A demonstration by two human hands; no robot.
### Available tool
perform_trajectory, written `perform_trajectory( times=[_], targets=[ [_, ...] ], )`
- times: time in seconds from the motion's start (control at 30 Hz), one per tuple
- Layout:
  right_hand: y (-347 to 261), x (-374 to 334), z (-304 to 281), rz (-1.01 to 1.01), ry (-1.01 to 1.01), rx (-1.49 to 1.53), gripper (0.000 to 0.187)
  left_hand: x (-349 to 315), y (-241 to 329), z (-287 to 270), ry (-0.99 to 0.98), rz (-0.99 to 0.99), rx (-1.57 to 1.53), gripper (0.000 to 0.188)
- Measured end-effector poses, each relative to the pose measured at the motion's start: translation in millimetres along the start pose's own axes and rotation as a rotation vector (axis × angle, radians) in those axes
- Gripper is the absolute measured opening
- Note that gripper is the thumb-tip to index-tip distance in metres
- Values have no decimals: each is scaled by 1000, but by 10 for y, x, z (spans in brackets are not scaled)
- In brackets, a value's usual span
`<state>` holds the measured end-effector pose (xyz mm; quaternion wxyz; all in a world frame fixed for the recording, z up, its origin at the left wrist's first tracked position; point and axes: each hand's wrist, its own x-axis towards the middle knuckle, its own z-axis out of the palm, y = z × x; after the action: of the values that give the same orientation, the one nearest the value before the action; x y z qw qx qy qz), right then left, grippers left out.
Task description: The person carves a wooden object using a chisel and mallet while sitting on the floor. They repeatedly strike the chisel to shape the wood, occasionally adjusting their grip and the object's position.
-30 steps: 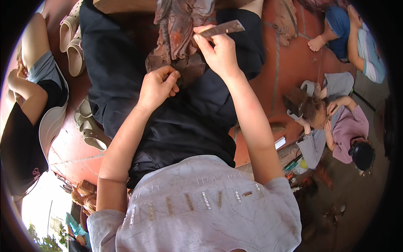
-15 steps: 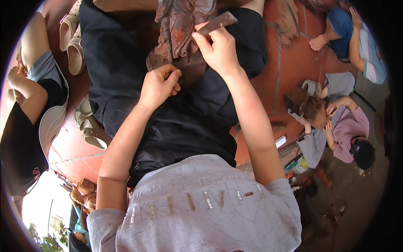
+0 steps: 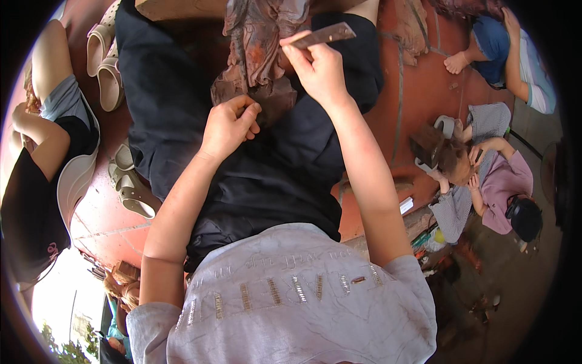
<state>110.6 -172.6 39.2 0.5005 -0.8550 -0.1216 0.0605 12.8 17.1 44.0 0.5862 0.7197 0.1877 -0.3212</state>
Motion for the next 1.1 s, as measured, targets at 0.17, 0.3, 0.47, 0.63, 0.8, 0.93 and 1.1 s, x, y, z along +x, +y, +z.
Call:
perform_trajectory(
  times=[0.17,0.3,0.47,0.63,0.8,0.93,1.1],
  targets=[
    [45,-31,36,-273,88,-89,8,1,-19,0,-5,42,18,23],
    [123,-19,93,-43,164,255,10,5,-20,-6,-9,30,-5,23],
    [30,-170,20,-11,246,428,3,10,-42,-22,-25,45,14,23],
    [-214,-14,-236,-263,249,-47,8,-7,-23,-47,-20,18,14,24],
    [-211,201,-194,-340,69,-198,10,-13,-25,-50,-35,37,14,25],
    [-289,186,-118,-501,-38,-373,11,3,-59,-44,-50,62,21,23],
    [-140,453,-229,-399,12,-275,9,-23,-40,-56,-59,73,26,23]
  ],
)
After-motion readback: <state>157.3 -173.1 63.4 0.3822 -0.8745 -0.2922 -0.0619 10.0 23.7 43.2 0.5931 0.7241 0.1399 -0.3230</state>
